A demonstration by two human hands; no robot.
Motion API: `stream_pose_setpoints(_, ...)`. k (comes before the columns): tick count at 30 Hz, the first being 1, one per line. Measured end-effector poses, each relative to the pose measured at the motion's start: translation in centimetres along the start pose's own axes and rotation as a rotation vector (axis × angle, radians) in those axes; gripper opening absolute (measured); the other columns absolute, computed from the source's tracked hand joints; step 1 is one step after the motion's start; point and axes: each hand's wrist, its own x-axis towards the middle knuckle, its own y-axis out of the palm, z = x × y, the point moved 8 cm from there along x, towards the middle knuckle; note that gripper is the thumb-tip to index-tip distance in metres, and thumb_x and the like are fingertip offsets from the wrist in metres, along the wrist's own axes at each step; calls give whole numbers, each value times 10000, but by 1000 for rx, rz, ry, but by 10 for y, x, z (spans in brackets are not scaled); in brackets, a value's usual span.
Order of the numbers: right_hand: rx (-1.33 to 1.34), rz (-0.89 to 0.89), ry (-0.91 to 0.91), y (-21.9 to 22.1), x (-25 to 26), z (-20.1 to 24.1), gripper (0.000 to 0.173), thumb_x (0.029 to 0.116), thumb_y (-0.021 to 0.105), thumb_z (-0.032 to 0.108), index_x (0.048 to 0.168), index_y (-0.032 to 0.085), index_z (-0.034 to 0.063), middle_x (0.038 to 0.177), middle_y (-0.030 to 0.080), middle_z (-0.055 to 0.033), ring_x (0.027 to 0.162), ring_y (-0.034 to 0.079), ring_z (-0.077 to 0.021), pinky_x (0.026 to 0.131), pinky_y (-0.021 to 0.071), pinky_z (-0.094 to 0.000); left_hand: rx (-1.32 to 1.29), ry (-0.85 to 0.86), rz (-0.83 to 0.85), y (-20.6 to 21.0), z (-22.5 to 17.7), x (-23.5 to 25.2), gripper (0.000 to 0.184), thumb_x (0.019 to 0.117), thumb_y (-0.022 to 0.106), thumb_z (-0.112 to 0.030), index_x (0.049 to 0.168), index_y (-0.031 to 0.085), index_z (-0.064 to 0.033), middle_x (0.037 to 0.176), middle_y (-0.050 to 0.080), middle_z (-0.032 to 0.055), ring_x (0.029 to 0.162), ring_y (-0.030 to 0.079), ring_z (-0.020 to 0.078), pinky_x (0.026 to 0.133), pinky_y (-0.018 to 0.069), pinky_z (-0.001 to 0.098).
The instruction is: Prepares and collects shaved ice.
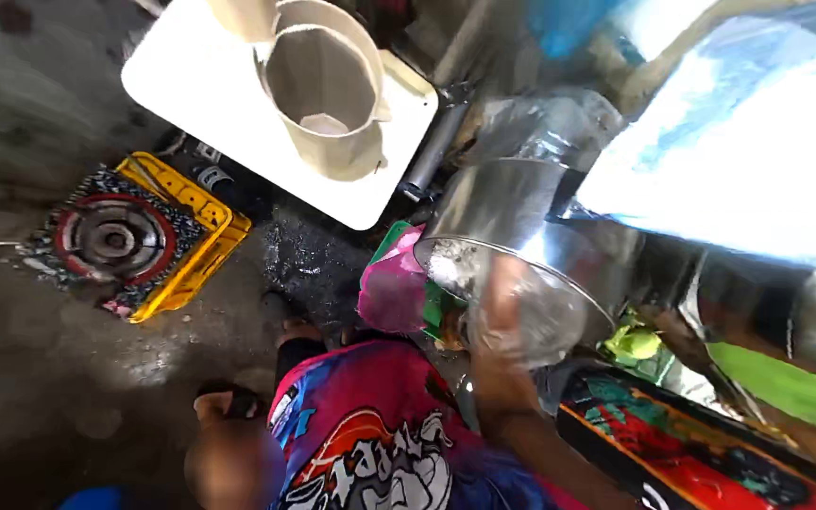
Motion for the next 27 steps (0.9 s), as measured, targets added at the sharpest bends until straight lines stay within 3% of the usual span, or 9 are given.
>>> stream_pose_setpoints(2,-357,284,36,71,33,-4,440,1085,481,230,1440,511,-28,1451,559,-184,1376,513,-213,1163,409,-370,-135,-124,-47,10,-32,-25,344,1017,547,-24,1297,528,174,1263,587,352,1131,597,371,1012,480,499)
stream_pose_setpoints(4,-646,540,81,130,45,-65,437,1046,534,256,1398,567,-2,1424,574,-241,1359,528,-374,1109,425,-577,-120,-408,133,26,-13,-42,428,1102,443,-138,1462,420,92,1485,470,295,1364,477,345,1157,353,484)
stream_pose_setpoints(7,-796,897,258,152,37,-192,517,1002,635,299,1401,570,-23,1415,567,-282,1343,517,-446,1116,392,-623,-29,-259,69,43,65,-2,450,1077,522,-279,1353,542,76,1221,624,316,1096,623,400,959,486,574)
stream_pose_setpoints(9,-916,873,173,133,47,-217,633,983,615,422,1454,531,8,1443,556,-261,1359,510,-429,1122,391,-629,61,-161,24,36,70,35,483,1053,566,-335,1342,571,52,1208,651,302,1103,649,421,965,505,611)
stream_pose_setpoints(12,-963,610,23,71,34,-194,602,1013,576,343,1509,470,18,1486,519,-250,1392,486,-399,1154,387,-570,238,-39,-55,30,-7,71,533,1048,535,-336,1405,515,59,1379,543,351,1290,536,512,1056,424,691)
stream_pose_setpoints(14,-977,469,-2,44,23,-166,565,1041,530,253,1553,414,44,1499,514,-236,1369,529,-364,1127,440,-525,294,190,26,61,-93,88,411,1050,534,-270,1331,592,24,1316,590,328,1225,578,509,1010,457,695)
stream_pose_setpoints(18,-660,472,-8,44,22,-151,520,1069,504,228,1549,420,44,1560,462,-169,1454,437,-209,1205,378,-352,-17,576,449,228,-229,108,412,1065,517,-323,1343,603,-31,1279,658,196,1184,644,324,1037,508,544)
stream_pose_setpoints(21,-736,552,-124,56,27,-192,572,1048,538,276,1564,410,64,1600,419,-156,1505,363,-235,1244,321,-393,-532,390,736,345,-289,90,475,1072,530,-318,1445,516,-25,1401,591,194,1245,624,287,1044,533,465)
stream_pose_setpoints(27,-835,612,-119,51,32,-223,622,1048,531,362,1586,380,89,1602,423,-145,1498,383,-225,1236,339,-393,-910,104,619,426,-318,81,454,1054,478,-59,1500,411,-9,1458,538,189,1317,556,264,1079,497,453)
